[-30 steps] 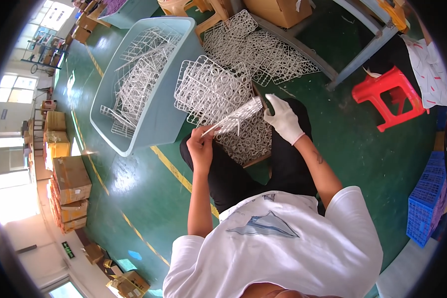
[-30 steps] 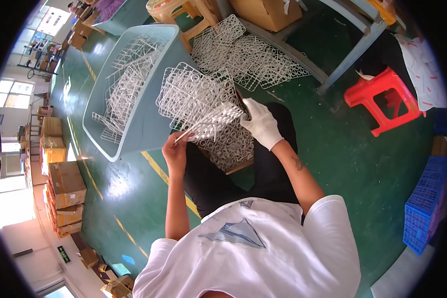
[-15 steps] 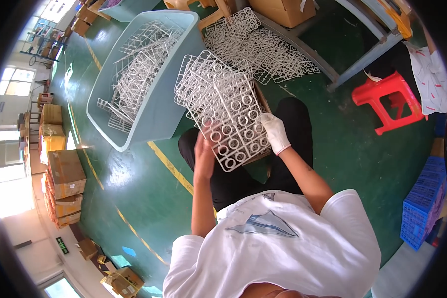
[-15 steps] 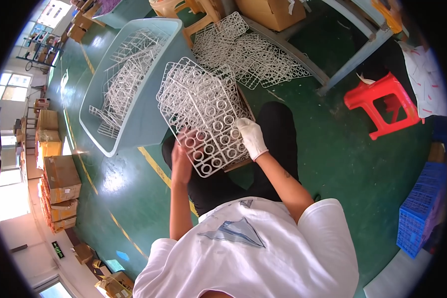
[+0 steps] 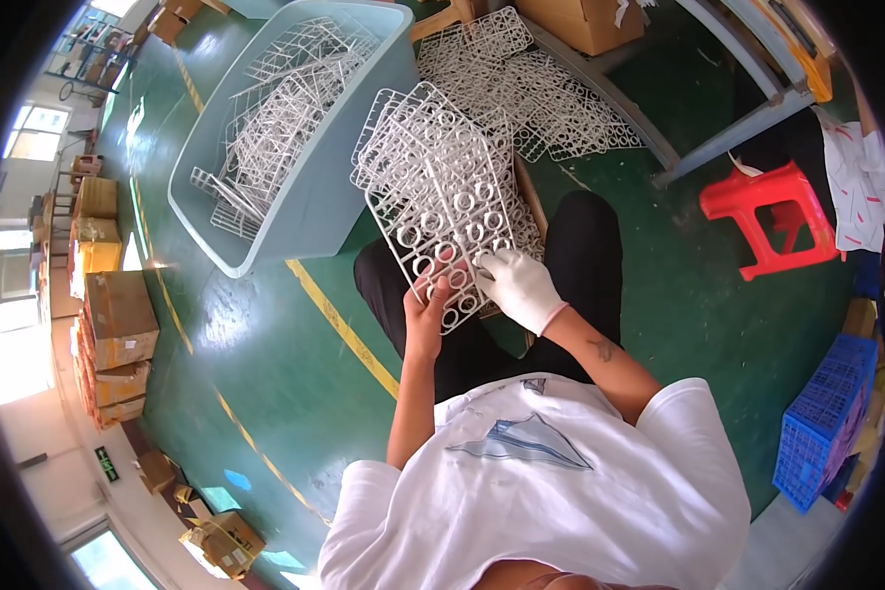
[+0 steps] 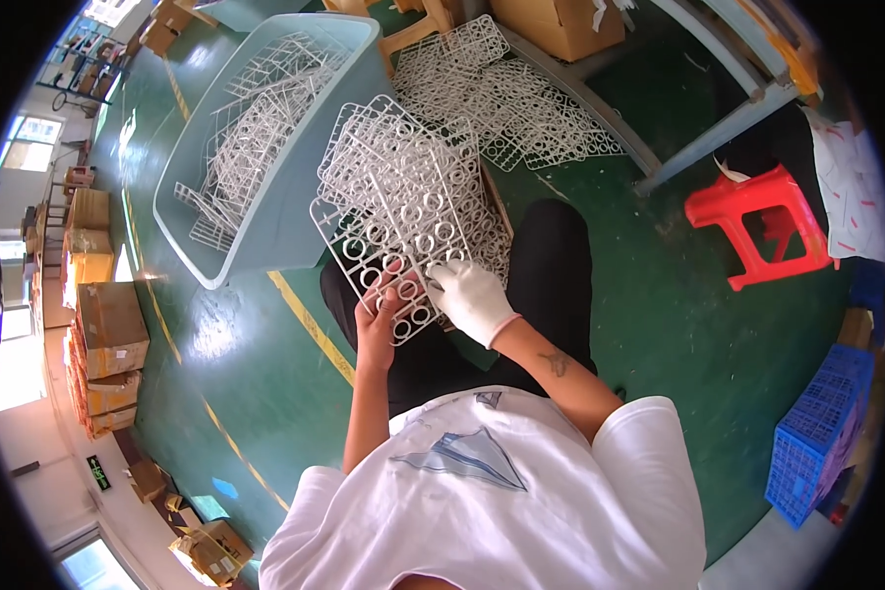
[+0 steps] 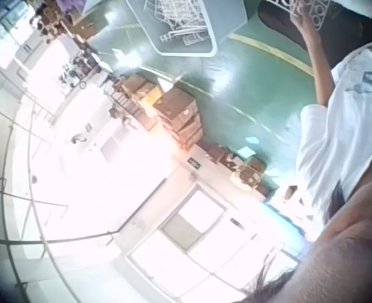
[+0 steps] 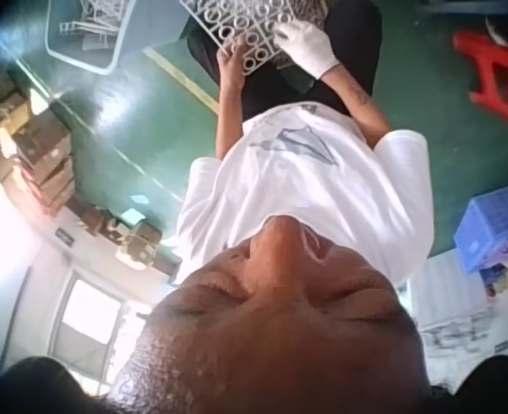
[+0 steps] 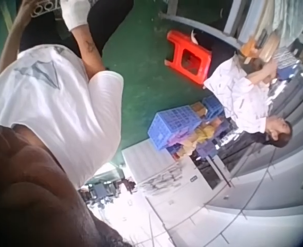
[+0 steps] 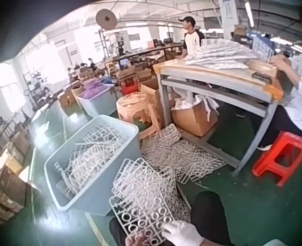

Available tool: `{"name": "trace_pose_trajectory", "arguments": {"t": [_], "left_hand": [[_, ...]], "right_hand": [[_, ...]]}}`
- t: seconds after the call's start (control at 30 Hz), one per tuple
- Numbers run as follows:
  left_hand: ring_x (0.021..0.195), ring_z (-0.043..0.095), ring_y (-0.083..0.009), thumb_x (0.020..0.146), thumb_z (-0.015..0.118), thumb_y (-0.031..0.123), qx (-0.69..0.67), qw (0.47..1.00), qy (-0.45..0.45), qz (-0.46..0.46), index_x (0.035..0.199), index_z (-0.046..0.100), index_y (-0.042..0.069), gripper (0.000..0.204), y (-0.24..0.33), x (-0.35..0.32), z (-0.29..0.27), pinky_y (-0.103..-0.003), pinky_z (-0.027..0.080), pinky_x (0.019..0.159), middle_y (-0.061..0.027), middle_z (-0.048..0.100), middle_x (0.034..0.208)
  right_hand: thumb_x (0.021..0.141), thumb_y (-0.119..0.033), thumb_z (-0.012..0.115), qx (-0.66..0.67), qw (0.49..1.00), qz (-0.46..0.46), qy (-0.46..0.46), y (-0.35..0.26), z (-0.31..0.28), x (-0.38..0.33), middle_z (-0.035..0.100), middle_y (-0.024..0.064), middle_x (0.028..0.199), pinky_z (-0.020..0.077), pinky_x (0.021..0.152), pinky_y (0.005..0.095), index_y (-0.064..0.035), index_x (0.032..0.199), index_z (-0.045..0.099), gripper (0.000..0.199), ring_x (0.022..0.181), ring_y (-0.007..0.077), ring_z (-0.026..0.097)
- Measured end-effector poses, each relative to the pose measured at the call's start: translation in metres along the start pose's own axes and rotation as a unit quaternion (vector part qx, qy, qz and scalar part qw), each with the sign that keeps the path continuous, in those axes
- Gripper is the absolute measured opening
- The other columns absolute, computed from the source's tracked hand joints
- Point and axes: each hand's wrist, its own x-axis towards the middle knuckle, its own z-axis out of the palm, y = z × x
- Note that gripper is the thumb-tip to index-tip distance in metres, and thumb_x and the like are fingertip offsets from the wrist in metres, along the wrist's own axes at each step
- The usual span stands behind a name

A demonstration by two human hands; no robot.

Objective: The person separates and sorts small white plastic grid-like components from a large storage bin by hand, wearing a protective glove.

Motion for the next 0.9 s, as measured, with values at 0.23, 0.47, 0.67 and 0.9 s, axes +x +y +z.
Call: {"name": "trace_pose_trajectory", "arguments": {"t": [0.23,0.47,0.67,0.9], "left_hand": [[0.096,0.060,-0.0264,0.088,0.052,0.026,-0.029,0.998,-0.037,-0.040,0.127,0.038,-0.001,0.049,0.003,-0.005,-0.012,-0.037,0.051,0.078,-0.0166,0.057,0.111],[0.094,0.061,-0.0260,0.085,0.057,0.027,0.018,0.989,-0.144,-0.021,0.121,0.044,-0.005,0.050,0.003,-0.010,-0.025,-0.035,0.050,0.080,-0.0168,0.059,0.106],[0.090,0.062,-0.0293,0.089,0.050,0.022,-0.065,0.997,-0.012,-0.039,0.123,0.041,-0.001,0.042,0.007,-0.003,-0.050,-0.034,0.053,0.072,-0.0176,0.059,0.107],[0.092,0.062,-0.0274,0.087,0.054,0.029,-0.024,1.000,0.009,0.001,0.126,0.038,-0.001,0.052,0.004,-0.008,-0.037,-0.033,0.053,0.073,-0.0172,0.058,0.109]], "right_hand": [[0.082,-0.028,0.051,0.225,0.920,0.240,-0.212,0.014,-0.008,0.013,0.050,0.0082,0.048,0.0416,0.043,0.0324,-0.0046,0.065,0.056,0.029,0.041,0.0195,0.050],[0.082,-0.016,0.046,0.611,0.699,0.232,-0.291,0.041,-0.019,-0.010,0.038,-0.0023,0.045,0.0273,0.038,0.0216,-0.0091,0.053,0.042,0.030,0.035,0.0065,0.033],[0.081,-0.011,0.052,0.539,0.781,0.108,-0.298,0.023,-0.049,-0.021,0.047,0.0003,0.049,0.0352,0.044,0.0223,-0.0020,0.057,0.054,0.025,0.042,0.0076,0.041],[0.084,-0.017,0.054,0.180,0.968,0.170,-0.050,0.002,-0.026,-0.009,0.062,0.0102,0.069,0.0473,0.050,0.0322,-0.0011,0.084,0.064,0.019,0.055,0.0213,0.061]]}}
